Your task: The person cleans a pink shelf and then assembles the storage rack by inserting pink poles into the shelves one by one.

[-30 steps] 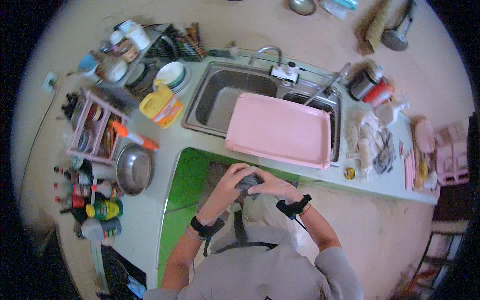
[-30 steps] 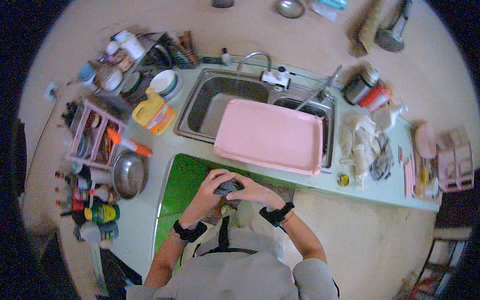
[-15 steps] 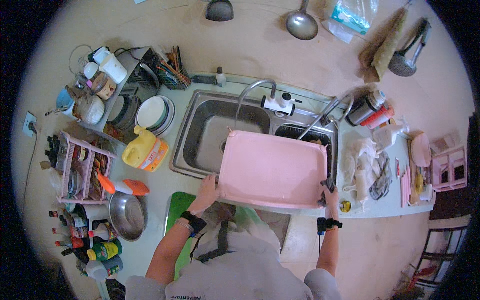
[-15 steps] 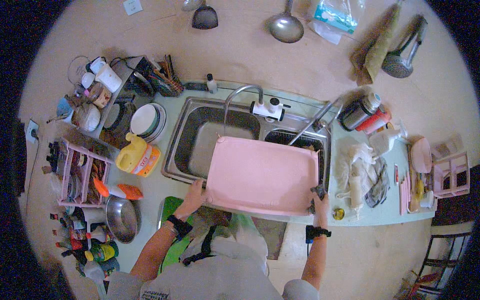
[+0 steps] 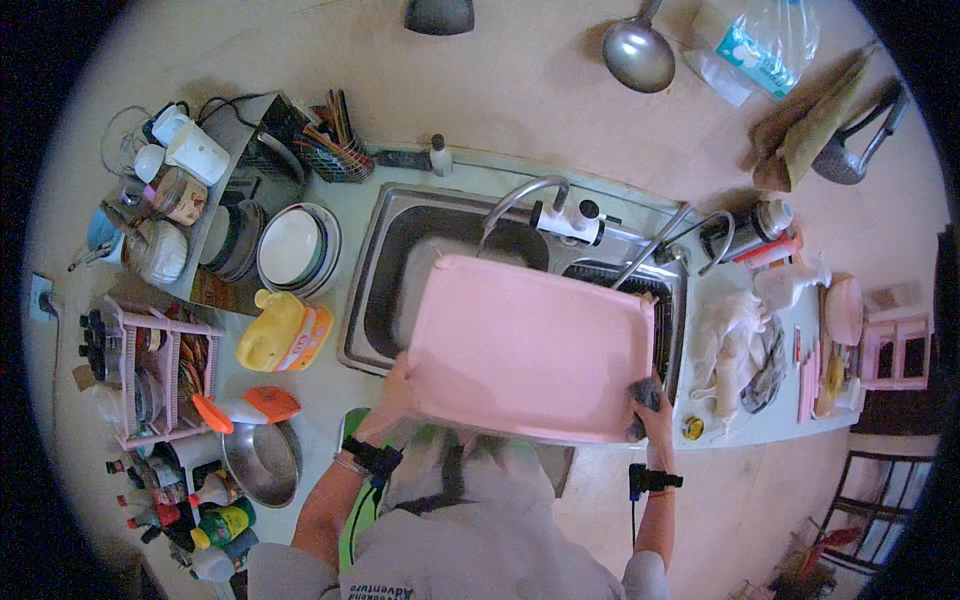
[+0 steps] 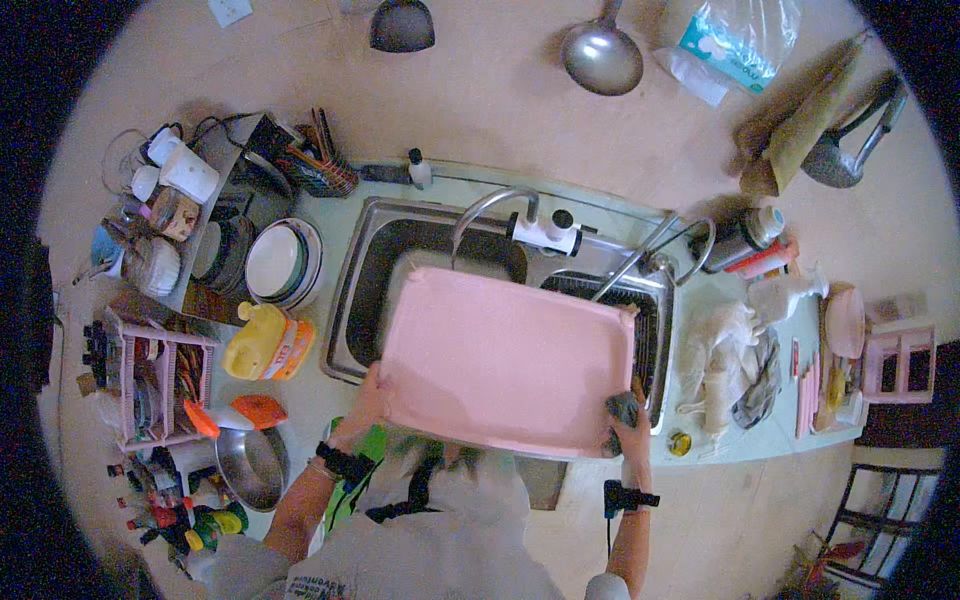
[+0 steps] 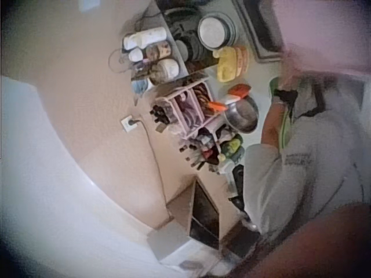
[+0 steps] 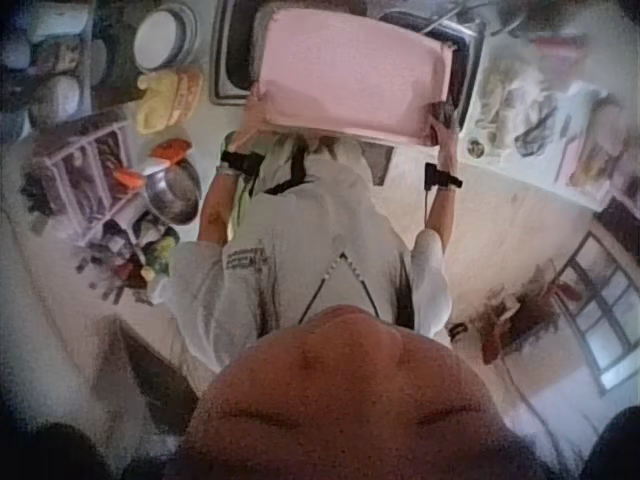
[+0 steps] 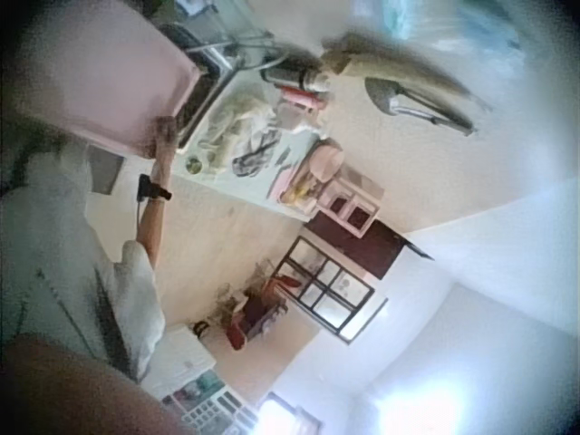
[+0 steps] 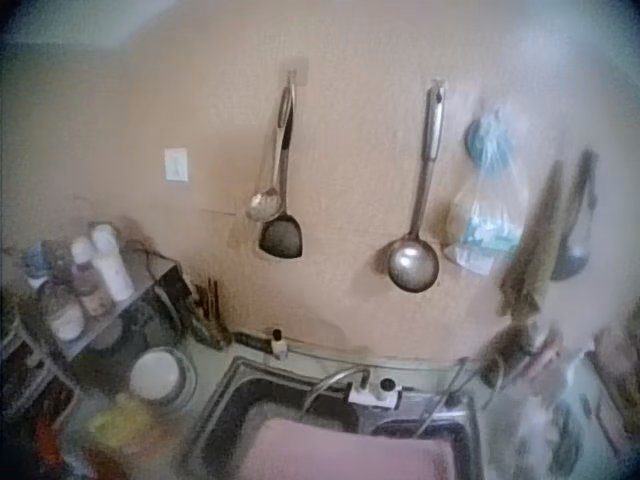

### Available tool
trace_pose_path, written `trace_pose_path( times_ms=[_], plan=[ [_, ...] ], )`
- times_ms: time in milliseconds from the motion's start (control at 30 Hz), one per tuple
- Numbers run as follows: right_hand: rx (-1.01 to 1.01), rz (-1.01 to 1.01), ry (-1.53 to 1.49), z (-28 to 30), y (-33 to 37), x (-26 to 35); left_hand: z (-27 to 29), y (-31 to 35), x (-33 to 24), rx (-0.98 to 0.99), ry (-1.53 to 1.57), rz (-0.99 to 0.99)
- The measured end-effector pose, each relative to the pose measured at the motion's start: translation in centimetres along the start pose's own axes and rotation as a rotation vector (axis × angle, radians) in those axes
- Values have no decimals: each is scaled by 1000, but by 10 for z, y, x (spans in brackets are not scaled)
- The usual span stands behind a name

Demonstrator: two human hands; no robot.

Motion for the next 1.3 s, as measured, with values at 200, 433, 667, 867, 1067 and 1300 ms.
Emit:
trace_pose_path(
  times_ms=[200, 433, 667, 867, 1067, 1300],
  plan=[
    [12, 28, 97, -115, 7, 42, 113, -2, 1, -167, -117, 57],
    [174, -10, -39, -208, -33, 24, 201, 26, -66, -376, -263, -140],
    [201, 82, -116, -273, -83, 30, 225, 56, -123, -579, -468, -189],
    [179, -21, -208, -285, -74, 51, 204, 47, -149, -661, -607, -182],
    [82, 36, -26, -288, -71, 60, 181, 28, -166, -590, -704, -228],
    [170, 64, -258, -331, -109, 48, 147, 24, -190, -553, -773, -234]
  ],
)
Point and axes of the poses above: each hand's wrist, its own y-axis away from the middle knuckle, its own z-axis out of the back of the hand, x = y × z, the point moved 4 cm from there along -y, towards the middle knuckle, and after that the axes turned 12 degrees about -y, right-handed, at the moved point
